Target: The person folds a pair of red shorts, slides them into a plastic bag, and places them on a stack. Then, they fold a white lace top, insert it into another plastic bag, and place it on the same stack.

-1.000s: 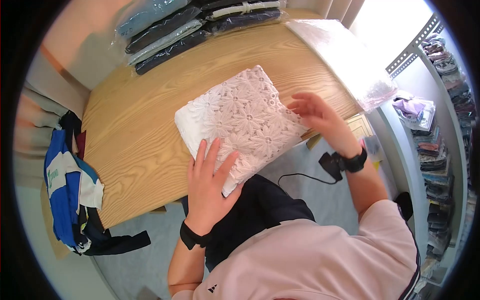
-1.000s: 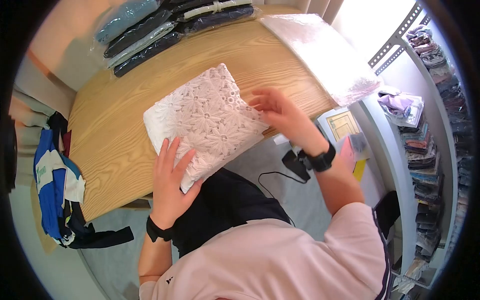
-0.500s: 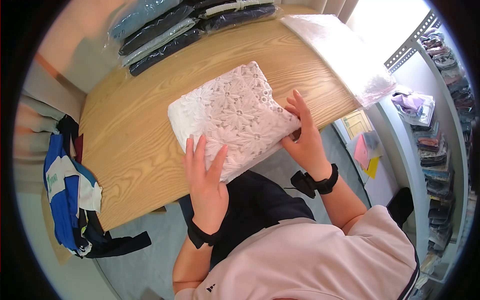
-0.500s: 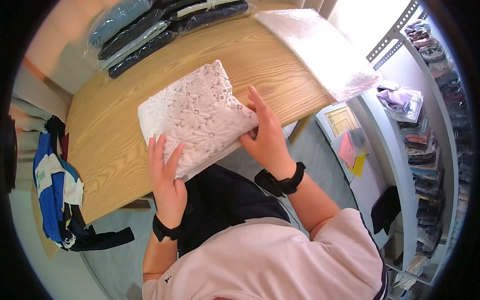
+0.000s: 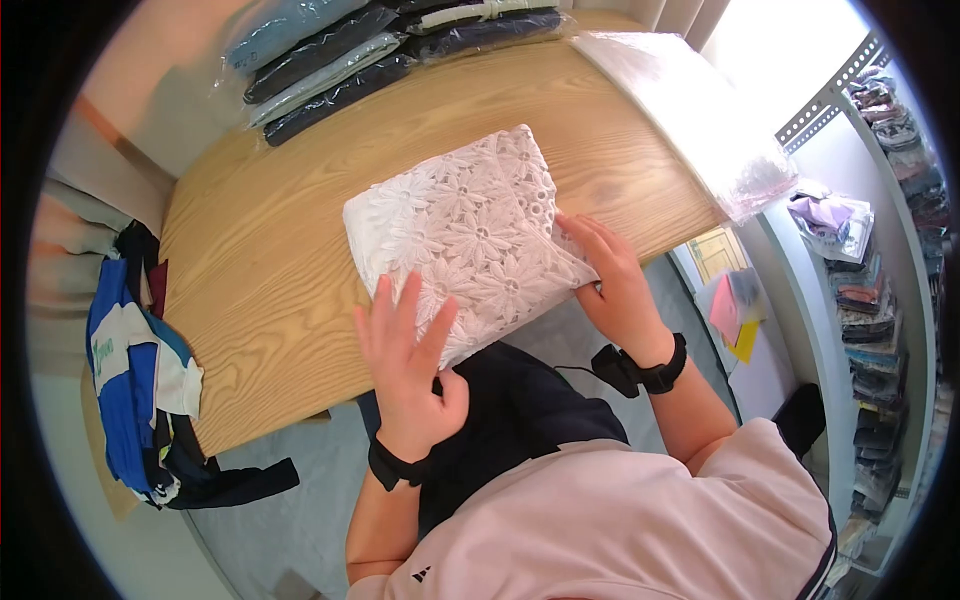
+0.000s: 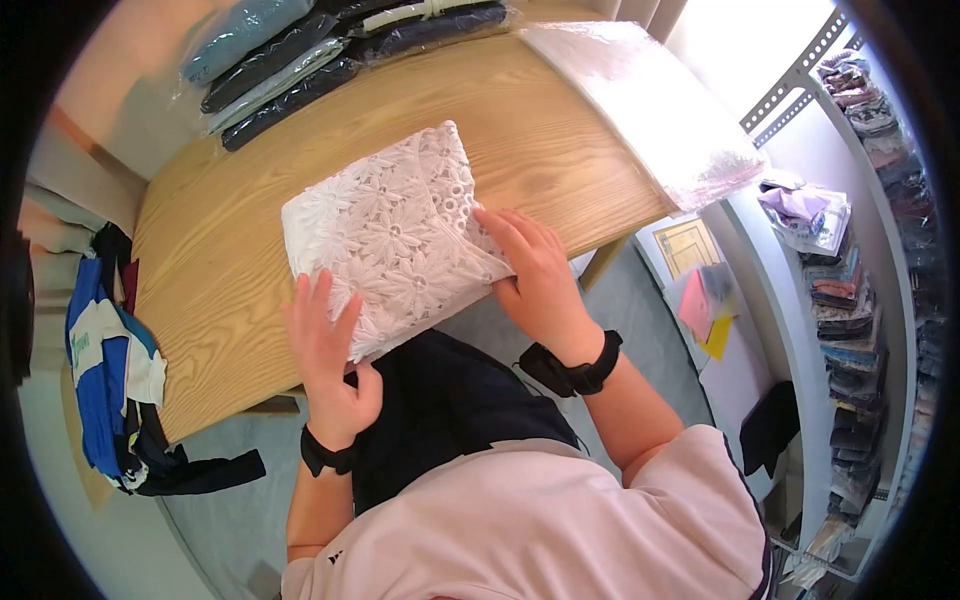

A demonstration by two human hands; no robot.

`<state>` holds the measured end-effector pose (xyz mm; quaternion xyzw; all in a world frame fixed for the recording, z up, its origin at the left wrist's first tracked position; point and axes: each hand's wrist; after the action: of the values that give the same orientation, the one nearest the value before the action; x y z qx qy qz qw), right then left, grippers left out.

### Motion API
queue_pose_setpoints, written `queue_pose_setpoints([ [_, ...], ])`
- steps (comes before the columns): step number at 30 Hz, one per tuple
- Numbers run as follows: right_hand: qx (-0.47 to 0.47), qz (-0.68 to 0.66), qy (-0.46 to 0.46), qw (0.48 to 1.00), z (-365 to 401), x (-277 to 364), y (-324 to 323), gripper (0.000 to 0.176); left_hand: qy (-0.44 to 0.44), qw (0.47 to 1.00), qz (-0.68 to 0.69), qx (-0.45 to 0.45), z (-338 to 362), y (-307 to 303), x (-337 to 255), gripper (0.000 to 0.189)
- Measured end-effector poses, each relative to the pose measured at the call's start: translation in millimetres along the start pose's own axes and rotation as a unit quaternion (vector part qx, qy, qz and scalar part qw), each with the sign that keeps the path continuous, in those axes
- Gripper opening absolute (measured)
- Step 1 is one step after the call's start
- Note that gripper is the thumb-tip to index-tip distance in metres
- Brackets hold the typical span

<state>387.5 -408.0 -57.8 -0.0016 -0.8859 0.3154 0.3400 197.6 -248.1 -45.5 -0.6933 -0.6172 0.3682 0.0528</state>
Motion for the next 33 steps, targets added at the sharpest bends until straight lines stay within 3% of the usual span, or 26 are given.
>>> queue_pose_setpoints([
  [3, 0.017, 0.047, -0.032, 0.998, -3, -2, -4, 0.070, 0.027, 0.997, -0.022, 0.065, -2, -4, 0, 0.059],
  [4, 0.043, -0.128, 0.097, 0.986, -6, -2, -8, 0.067, 0.016, 0.996, -0.015, 0.088, -1, -3, 2, 0.055],
  [5, 0.070, -0.297, 0.221, 0.926, -9, -3, -15, 0.063, 0.005, 0.994, -0.009, 0.110, 0, -2, 3, 0.051],
  [6, 0.075, -0.298, 0.217, 0.926, -16, -6, -23, 0.063, 0.001, 0.994, -0.012, 0.106, 0, -2, 3, 0.051],
  [8, 0.114, -0.223, 0.178, 0.952, -44, -10, -41, 0.059, -0.002, 0.993, -0.014, 0.118, 0, -3, 5, 0.052],
  [9, 0.172, -0.163, 0.114, 0.965, -61, 0, -49, 0.070, -0.005, 0.994, -0.020, 0.112, 1, -3, 5, 0.052],
  [12, 0.262, -0.046, -0.007, 0.964, -103, 38, -49, 0.046, -0.005, 0.993, -0.042, 0.107, 1, -1, 4, 0.052],
  [14, 0.313, -0.005, -0.149, 0.938, -128, 50, -28, 0.035, 0.002, 0.992, -0.048, 0.114, 1, -1, 2, 0.053],
  [17, 0.391, 0.062, -0.205, 0.895, -166, 69, 20, 0.029, 0.010, 0.994, -0.049, 0.101, 2, -1, 5, 0.055],
  [19, 0.403, 0.011, -0.214, 0.890, -183, 59, 67, 0.030, 0.016, 0.994, -0.049, 0.094, 4, 0, 6, 0.056],
  [24, 0.464, 0.042, -0.095, 0.880, -195, 76, 134, 0.035, 0.022, 0.995, -0.034, 0.094, 6, -2, 9, 0.059],
  [28, 0.511, 0.004, -0.056, 0.858, -198, 79, 153, 0.034, 0.023, 0.996, -0.020, 0.083, 8, -3, 12, 0.058],
  [30, 0.521, -0.079, 0.166, 0.834, -197, 73, 163, 0.031, 0.024, 0.996, -0.019, 0.079, 12, -3, 15, 0.058],
  [33, 0.510, -0.155, 0.169, 0.829, -188, 65, 173, 0.029, 0.029, 0.997, -0.016, 0.074, 13, -3, 17, 0.057],
])
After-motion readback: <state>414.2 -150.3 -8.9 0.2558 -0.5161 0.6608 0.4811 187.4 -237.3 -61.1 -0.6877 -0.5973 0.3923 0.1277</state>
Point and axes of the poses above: each hand's wrist, its own z-axis away from the middle knuckle, its own y-axis out of the palm, x = y × z, and after that the axes turned 10 degrees about -x, right-handed
